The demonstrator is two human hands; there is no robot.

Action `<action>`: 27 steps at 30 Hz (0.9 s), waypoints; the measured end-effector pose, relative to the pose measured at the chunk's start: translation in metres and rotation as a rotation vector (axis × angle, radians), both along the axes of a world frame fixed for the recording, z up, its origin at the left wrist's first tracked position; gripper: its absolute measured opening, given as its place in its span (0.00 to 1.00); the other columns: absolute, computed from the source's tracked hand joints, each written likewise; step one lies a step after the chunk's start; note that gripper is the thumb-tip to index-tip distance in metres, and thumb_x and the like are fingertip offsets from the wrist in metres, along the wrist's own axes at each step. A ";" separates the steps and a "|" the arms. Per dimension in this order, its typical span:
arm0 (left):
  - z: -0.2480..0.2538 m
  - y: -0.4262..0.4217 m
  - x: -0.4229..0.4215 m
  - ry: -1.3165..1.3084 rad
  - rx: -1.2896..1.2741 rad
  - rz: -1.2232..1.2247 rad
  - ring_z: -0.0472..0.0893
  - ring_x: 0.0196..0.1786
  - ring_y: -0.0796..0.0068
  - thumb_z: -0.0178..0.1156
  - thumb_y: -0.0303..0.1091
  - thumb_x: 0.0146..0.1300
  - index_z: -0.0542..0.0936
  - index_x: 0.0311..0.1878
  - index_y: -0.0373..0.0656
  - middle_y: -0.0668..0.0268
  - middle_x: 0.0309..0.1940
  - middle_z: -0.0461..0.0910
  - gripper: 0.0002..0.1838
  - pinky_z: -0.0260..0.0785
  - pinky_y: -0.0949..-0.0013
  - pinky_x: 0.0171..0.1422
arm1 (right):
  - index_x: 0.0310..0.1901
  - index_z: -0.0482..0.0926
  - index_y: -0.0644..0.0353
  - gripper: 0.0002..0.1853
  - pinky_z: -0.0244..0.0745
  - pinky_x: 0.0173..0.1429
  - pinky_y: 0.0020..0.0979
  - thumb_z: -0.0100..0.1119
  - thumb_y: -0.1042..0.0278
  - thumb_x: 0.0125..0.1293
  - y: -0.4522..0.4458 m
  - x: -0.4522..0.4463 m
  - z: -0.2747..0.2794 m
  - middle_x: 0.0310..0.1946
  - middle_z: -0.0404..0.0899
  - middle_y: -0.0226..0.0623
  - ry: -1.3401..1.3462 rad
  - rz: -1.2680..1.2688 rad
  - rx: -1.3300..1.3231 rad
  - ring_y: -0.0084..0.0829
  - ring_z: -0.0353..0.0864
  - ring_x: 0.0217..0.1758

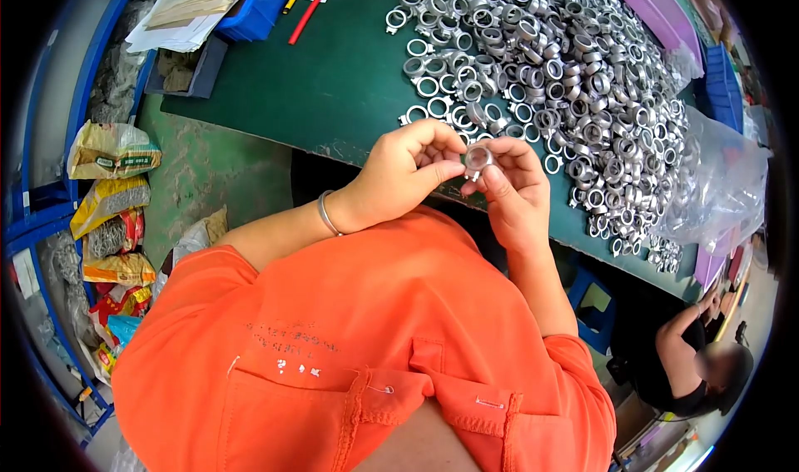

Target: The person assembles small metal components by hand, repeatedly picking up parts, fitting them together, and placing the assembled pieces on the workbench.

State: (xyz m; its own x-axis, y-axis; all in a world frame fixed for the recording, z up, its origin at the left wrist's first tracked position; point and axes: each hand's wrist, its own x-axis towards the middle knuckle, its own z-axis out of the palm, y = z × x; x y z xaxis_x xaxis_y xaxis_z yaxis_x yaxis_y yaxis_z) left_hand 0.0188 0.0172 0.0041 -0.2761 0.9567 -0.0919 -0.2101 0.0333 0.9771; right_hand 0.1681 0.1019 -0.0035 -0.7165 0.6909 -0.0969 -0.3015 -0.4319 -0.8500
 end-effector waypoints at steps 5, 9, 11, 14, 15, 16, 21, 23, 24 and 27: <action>0.004 -0.001 -0.010 -0.092 -0.160 -0.138 0.76 0.36 0.82 0.56 0.27 0.63 0.74 0.42 0.35 0.67 0.33 0.76 0.07 0.73 0.78 0.38 | 0.48 0.69 0.65 0.14 0.76 0.49 0.30 0.56 0.81 0.60 -0.001 0.003 -0.004 0.49 0.72 0.42 0.097 -0.029 -0.039 0.30 0.75 0.48; -0.001 0.000 -0.007 -0.506 -0.237 -0.156 0.77 0.34 0.80 0.49 0.34 0.68 0.75 0.45 0.35 0.66 0.33 0.76 0.12 0.74 0.77 0.36 | 0.40 0.75 0.65 0.12 0.73 0.50 0.30 0.60 0.85 0.52 -0.003 0.002 0.001 0.45 0.75 0.42 -0.118 -0.073 0.726 0.32 0.77 0.45; 0.000 0.001 -0.007 -0.693 -0.266 -0.152 0.75 0.31 0.82 0.47 0.36 0.69 0.75 0.46 0.36 0.67 0.31 0.75 0.13 0.71 0.79 0.31 | 0.35 0.78 0.65 0.09 0.72 0.48 0.31 0.61 0.85 0.50 -0.002 0.000 0.011 0.39 0.78 0.42 -0.147 -0.037 0.899 0.36 0.78 0.39; -0.004 0.000 -0.012 -0.625 -0.316 -0.197 0.71 0.28 0.85 0.48 0.35 0.69 0.75 0.46 0.37 0.69 0.29 0.74 0.12 0.65 0.82 0.27 | 0.36 0.78 0.64 0.10 0.71 0.45 0.32 0.60 0.84 0.50 0.021 -0.001 0.002 0.38 0.77 0.42 -0.417 -0.298 1.259 0.38 0.77 0.39; -0.005 0.000 -0.011 -0.629 -0.318 -0.192 0.68 0.26 0.87 0.50 0.33 0.67 0.75 0.44 0.38 0.70 0.28 0.72 0.09 0.59 0.83 0.24 | 0.37 0.78 0.62 0.10 0.68 0.42 0.33 0.61 0.82 0.51 0.032 -0.004 -0.004 0.36 0.76 0.40 -0.510 -0.364 1.359 0.40 0.74 0.38; -0.005 0.001 -0.010 -0.629 -0.318 -0.192 0.68 0.26 0.87 0.50 0.33 0.67 0.75 0.44 0.38 0.70 0.28 0.72 0.09 0.59 0.83 0.24 | 0.39 0.78 0.61 0.12 0.66 0.40 0.34 0.62 0.79 0.51 0.038 -0.008 -0.004 0.34 0.74 0.39 -0.640 -0.377 1.413 0.39 0.72 0.37; -0.001 -0.001 -0.008 -0.514 -0.291 -0.181 0.67 0.26 0.88 0.53 0.30 0.65 0.74 0.41 0.39 0.71 0.27 0.71 0.06 0.60 0.83 0.25 | 0.38 0.78 0.59 0.13 0.64 0.38 0.34 0.65 0.76 0.49 0.047 -0.007 -0.007 0.34 0.73 0.36 -0.755 -0.291 1.510 0.39 0.71 0.35; -0.002 -0.002 -0.008 -0.454 -0.268 -0.164 0.68 0.26 0.87 0.53 0.30 0.65 0.74 0.41 0.39 0.70 0.28 0.72 0.06 0.61 0.83 0.25 | 0.35 0.78 0.59 0.11 0.66 0.36 0.34 0.65 0.76 0.49 0.042 -0.004 -0.006 0.33 0.71 0.37 -0.674 -0.279 1.371 0.38 0.71 0.34; -0.003 -0.002 -0.008 -0.395 -0.248 -0.150 0.68 0.26 0.87 0.53 0.30 0.65 0.74 0.41 0.38 0.70 0.28 0.72 0.06 0.61 0.83 0.26 | 0.35 0.78 0.59 0.11 0.66 0.36 0.34 0.65 0.76 0.49 0.038 -0.004 -0.005 0.33 0.71 0.37 -0.673 -0.277 1.370 0.38 0.71 0.34; -0.002 0.001 -0.007 -0.390 -0.244 -0.128 0.69 0.27 0.86 0.54 0.31 0.65 0.74 0.42 0.38 0.69 0.30 0.73 0.07 0.63 0.83 0.27 | 0.36 0.78 0.60 0.11 0.70 0.35 0.29 0.64 0.81 0.49 0.026 -0.005 0.001 0.33 0.70 0.38 -0.529 -0.201 1.142 0.35 0.73 0.35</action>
State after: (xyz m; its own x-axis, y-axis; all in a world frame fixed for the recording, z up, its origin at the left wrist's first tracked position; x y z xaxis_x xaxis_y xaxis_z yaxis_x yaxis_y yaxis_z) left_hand 0.0120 0.0187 0.0022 -0.0574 0.9186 -0.3911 -0.5388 0.3013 0.7867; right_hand 0.1630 0.1275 -0.0026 -0.6462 0.6609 0.3816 0.2111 0.6353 -0.7428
